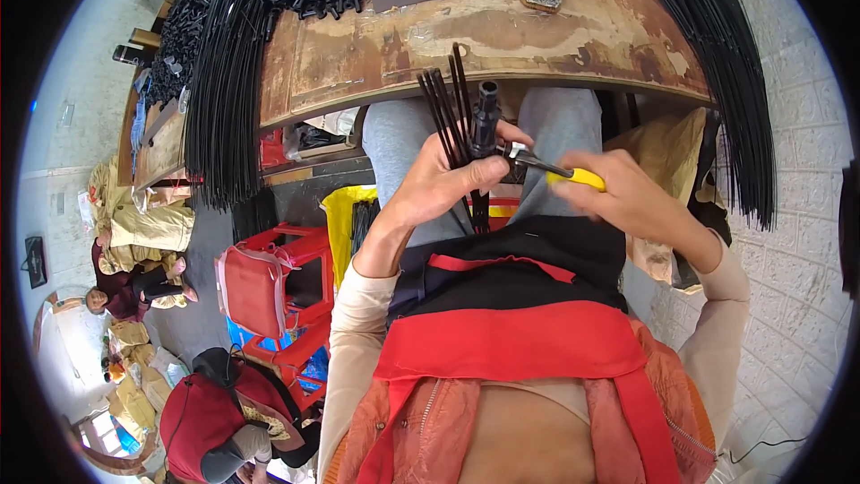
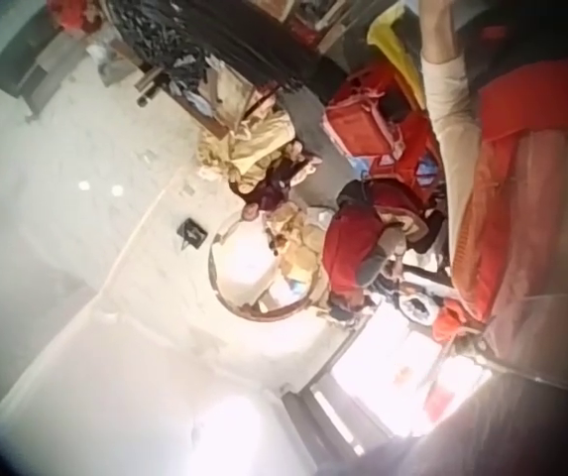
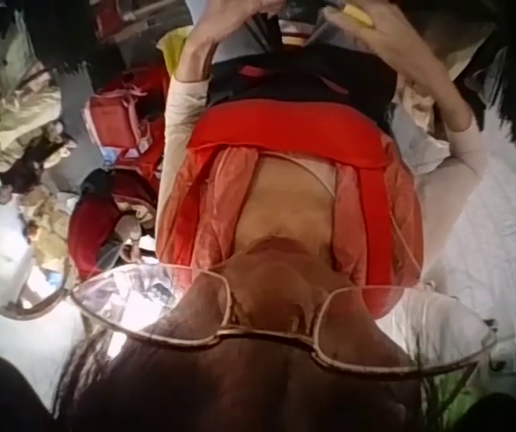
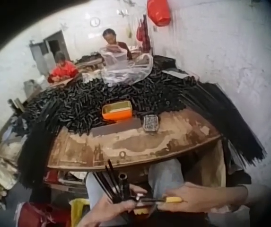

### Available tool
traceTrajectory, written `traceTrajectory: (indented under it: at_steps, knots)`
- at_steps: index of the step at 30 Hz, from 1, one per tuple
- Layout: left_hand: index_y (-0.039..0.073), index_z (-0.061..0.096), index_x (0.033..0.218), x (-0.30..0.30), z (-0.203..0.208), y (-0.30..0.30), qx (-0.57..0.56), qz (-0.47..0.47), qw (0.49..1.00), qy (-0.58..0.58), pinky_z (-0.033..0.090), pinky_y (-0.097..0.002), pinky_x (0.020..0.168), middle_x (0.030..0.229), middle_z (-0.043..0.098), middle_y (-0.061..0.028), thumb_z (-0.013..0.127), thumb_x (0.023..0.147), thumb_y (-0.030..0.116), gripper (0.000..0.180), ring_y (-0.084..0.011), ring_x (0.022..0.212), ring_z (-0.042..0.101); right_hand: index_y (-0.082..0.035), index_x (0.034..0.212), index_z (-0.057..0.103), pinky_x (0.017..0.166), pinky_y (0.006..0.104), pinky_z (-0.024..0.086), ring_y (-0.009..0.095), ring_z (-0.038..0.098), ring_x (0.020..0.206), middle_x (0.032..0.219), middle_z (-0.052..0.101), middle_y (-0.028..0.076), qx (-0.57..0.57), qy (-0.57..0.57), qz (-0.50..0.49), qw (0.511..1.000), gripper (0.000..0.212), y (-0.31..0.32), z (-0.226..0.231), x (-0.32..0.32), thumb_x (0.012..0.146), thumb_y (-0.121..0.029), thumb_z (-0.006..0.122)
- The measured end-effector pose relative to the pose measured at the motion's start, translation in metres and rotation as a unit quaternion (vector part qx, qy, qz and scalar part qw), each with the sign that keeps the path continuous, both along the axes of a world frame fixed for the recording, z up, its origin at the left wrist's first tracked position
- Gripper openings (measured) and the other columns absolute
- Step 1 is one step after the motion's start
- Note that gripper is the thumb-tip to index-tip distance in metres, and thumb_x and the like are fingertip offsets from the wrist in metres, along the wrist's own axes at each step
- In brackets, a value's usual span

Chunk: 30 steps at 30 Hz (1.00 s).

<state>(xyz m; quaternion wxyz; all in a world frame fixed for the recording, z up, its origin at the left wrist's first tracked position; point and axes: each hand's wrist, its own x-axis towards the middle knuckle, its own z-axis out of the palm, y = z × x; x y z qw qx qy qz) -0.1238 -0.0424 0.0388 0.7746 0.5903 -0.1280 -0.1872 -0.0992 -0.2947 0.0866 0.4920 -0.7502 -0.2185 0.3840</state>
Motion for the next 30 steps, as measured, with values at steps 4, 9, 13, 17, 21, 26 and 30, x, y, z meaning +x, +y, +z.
traceTrajectory:
  at_steps: [4,9,13,17,21,26,30]
  knots:
    - [0.004,0.062,0.117,0.004,0.005,-0.002,-0.006,-0.04,0.999,-0.015,0.04,-0.0192,0.058,0.079,0.057,0.006,0.071,0.088,0.021,0.035,-0.0031,0.07,0.049,0.003,0.087,0.061,0.048,0.0229,0.041,0.011,0.058,0.051,0.06,0.059,0.006,0.0,0.296,0.055,0.954,0.034,-0.001,0.007,-0.002,0.093,-0.031,0.057]
    - [0.004,0.06,0.121,0.004,0.002,0.002,-0.034,-0.04,0.999,-0.002,0.042,-0.0203,0.061,0.084,0.055,0.0044,0.07,0.089,0.022,0.038,-0.0046,0.073,0.051,0.003,0.1,0.058,0.05,0.0231,0.044,0.015,0.064,0.053,0.062,0.061,0.006,0.029,0.224,0.051,0.973,0.028,-0.002,0.002,-0.002,0.084,-0.018,0.07]
    - [0.003,0.06,0.121,0.001,0.002,0.004,-0.057,-0.016,0.998,0.013,0.042,-0.0207,0.062,0.086,0.054,0.003,0.07,0.089,0.019,0.037,-0.0048,0.072,0.05,0.004,0.115,0.049,0.048,0.0233,0.045,0.017,0.065,0.052,0.063,0.06,0.007,0.018,0.112,0.013,0.993,0.045,0.003,0.026,-0.002,0.079,-0.008,0.073]
    - [0.004,0.059,0.121,-0.003,0.012,-0.002,-0.007,-0.034,0.999,0.015,0.041,-0.0211,0.062,0.083,0.053,0.0034,0.068,0.089,0.013,0.035,-0.0043,0.07,0.048,0.0,0.125,0.04,0.04,0.0247,0.045,0.018,0.063,0.046,0.062,0.06,0.008,0.047,0.292,0.08,0.952,0.06,-0.006,0.019,0.004,0.075,0.0,0.072]
    - [0.004,0.06,0.12,-0.005,0.011,-0.005,-0.058,0.018,0.998,0.026,0.039,-0.0189,0.061,0.079,0.05,0.0052,0.068,0.088,0.012,0.033,-0.003,0.07,0.047,0.0,0.124,0.043,0.047,0.0304,0.049,0.022,0.065,0.054,0.068,0.06,0.011,-0.078,0.074,0.034,0.994,0.055,0.002,0.034,-0.001,0.076,-0.004,0.069]
    - [0.004,0.059,0.117,-0.01,0.005,-0.006,-0.021,0.04,0.999,0.006,0.043,-0.0199,0.063,0.08,0.053,0.0058,0.067,0.091,0.014,0.029,-0.0028,0.071,0.049,-0.001,0.12,0.053,0.07,0.0366,0.048,0.035,0.058,0.079,0.082,0.058,0.018,-0.078,-0.424,0.026,0.902,0.04,-0.004,0.003,0.001,0.084,-0.014,0.063]
    - [0.003,0.058,0.115,-0.009,0.008,-0.002,-0.008,0.02,1.0,0.0,0.046,-0.0205,0.067,0.083,0.055,0.0043,0.067,0.091,0.016,0.028,-0.0035,0.072,0.051,0.003,0.117,0.056,0.072,0.0349,0.048,0.028,0.063,0.078,0.082,0.061,0.017,-0.054,-0.075,0.019,0.996,0.036,0.01,0.003,-0.01,0.092,-0.023,0.058]
